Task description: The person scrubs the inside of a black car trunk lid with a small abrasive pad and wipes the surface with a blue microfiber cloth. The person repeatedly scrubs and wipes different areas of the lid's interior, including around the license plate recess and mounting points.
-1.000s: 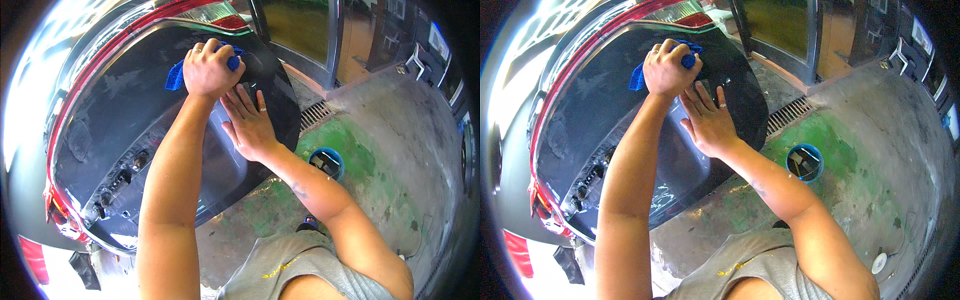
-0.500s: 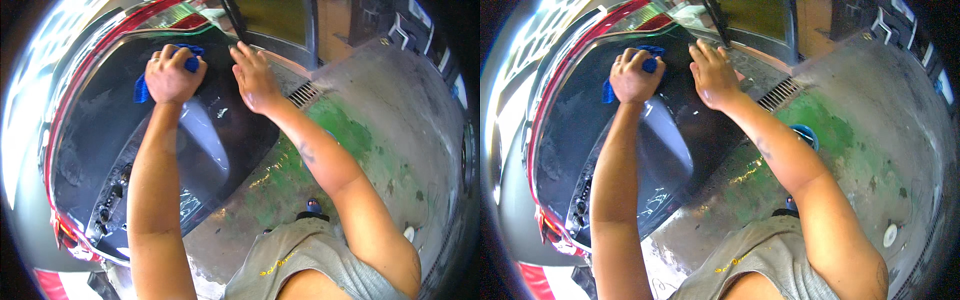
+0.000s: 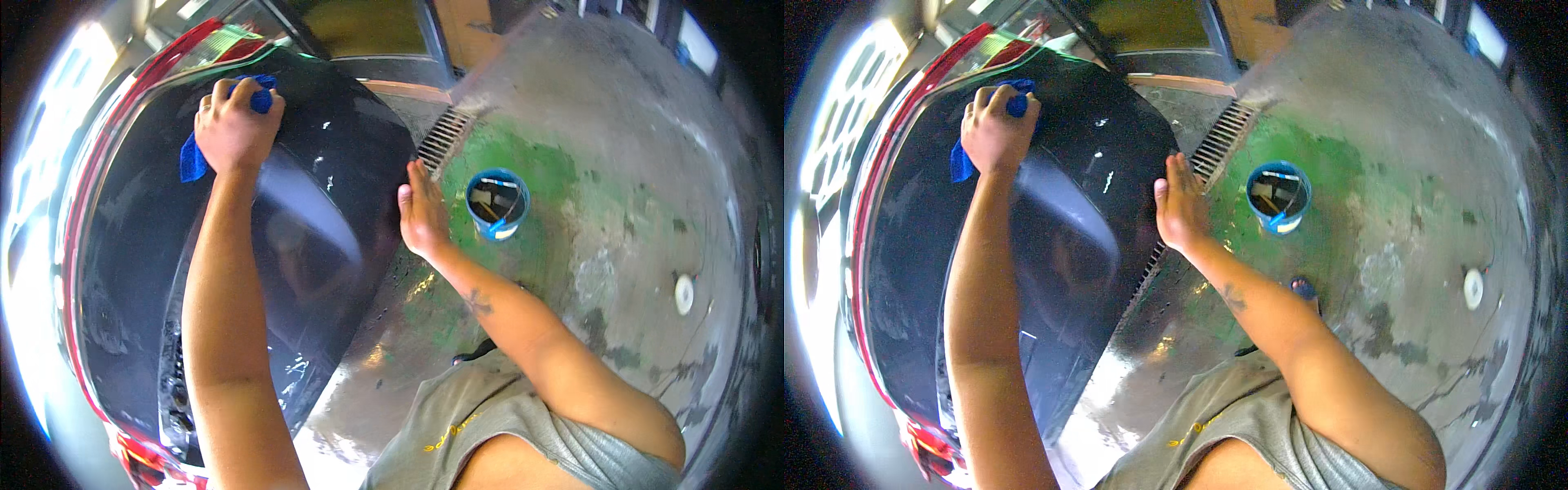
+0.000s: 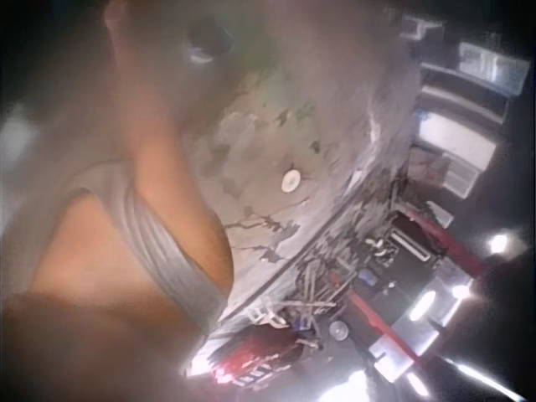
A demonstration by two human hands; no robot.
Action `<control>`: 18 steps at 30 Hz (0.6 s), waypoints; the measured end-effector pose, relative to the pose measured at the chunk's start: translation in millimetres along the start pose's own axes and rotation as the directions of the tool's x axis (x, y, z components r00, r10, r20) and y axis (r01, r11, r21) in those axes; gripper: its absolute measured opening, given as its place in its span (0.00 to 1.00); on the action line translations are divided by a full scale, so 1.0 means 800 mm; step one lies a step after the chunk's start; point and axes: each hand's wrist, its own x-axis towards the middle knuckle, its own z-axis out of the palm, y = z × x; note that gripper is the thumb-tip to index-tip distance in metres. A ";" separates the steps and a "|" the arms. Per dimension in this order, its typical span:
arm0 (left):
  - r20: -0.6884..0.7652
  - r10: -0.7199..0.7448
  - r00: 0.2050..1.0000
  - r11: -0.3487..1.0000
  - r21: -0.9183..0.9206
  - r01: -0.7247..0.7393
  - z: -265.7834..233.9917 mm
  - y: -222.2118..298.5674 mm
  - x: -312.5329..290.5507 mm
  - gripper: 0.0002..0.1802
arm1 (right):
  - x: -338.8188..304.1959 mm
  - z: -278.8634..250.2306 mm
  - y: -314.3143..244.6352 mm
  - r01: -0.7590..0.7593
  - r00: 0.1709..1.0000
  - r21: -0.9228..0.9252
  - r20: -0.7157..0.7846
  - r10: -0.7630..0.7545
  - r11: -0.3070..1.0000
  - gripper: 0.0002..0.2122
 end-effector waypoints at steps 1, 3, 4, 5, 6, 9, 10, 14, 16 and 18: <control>0.023 -0.007 1.000 1.000 0.002 0.007 -0.002 0.002 -0.005 0.17 | -0.011 0.005 -0.002 0.025 0.999 0.028 -0.036 -0.024 0.999 0.30; 0.097 -0.034 0.995 0.999 0.003 0.033 -0.007 -0.010 -0.015 0.17 | -0.105 0.012 -0.054 0.039 0.998 0.034 0.046 -0.041 0.999 0.31; 0.103 -0.034 0.994 0.999 0.008 0.034 -0.009 -0.011 -0.014 0.17 | -0.154 0.010 -0.067 0.121 0.983 0.063 0.128 -0.129 0.991 0.32; 0.108 -0.032 0.994 0.999 -0.002 0.032 -0.011 -0.011 -0.014 0.17 | -0.180 -0.009 -0.084 0.126 0.953 0.062 0.268 -0.138 0.990 0.32; 0.115 -0.031 0.993 0.999 -0.008 0.032 -0.013 -0.012 -0.015 0.17 | -0.169 -0.007 -0.084 0.126 0.964 -0.014 0.238 -0.119 0.992 0.31; 0.126 -0.018 0.992 0.999 -0.036 0.023 -0.013 0.002 -0.012 0.18 | -0.072 0.005 -0.048 0.037 0.999 -0.068 -0.028 -0.039 0.997 0.29; 0.127 -0.013 0.992 0.999 -0.043 0.018 -0.014 0.007 -0.010 0.18 | -0.039 0.002 -0.033 -0.048 0.998 -0.094 -0.055 0.043 0.994 0.28; 0.149 -0.034 0.988 0.998 -0.056 0.043 -0.016 0.001 -0.012 0.18 | -0.110 0.020 -0.061 -0.050 0.999 -0.102 0.012 0.051 0.994 0.31; 0.120 -0.050 0.991 0.997 -0.046 0.056 -0.016 -0.014 -0.019 0.18 | -0.144 0.006 -0.089 -0.062 0.984 -0.106 0.157 0.078 0.992 0.32; 0.125 -0.049 0.991 0.998 -0.038 0.054 -0.019 -0.007 -0.019 0.17 | -0.116 0.006 -0.079 -0.085 0.993 -0.096 0.068 0.092 0.992 0.31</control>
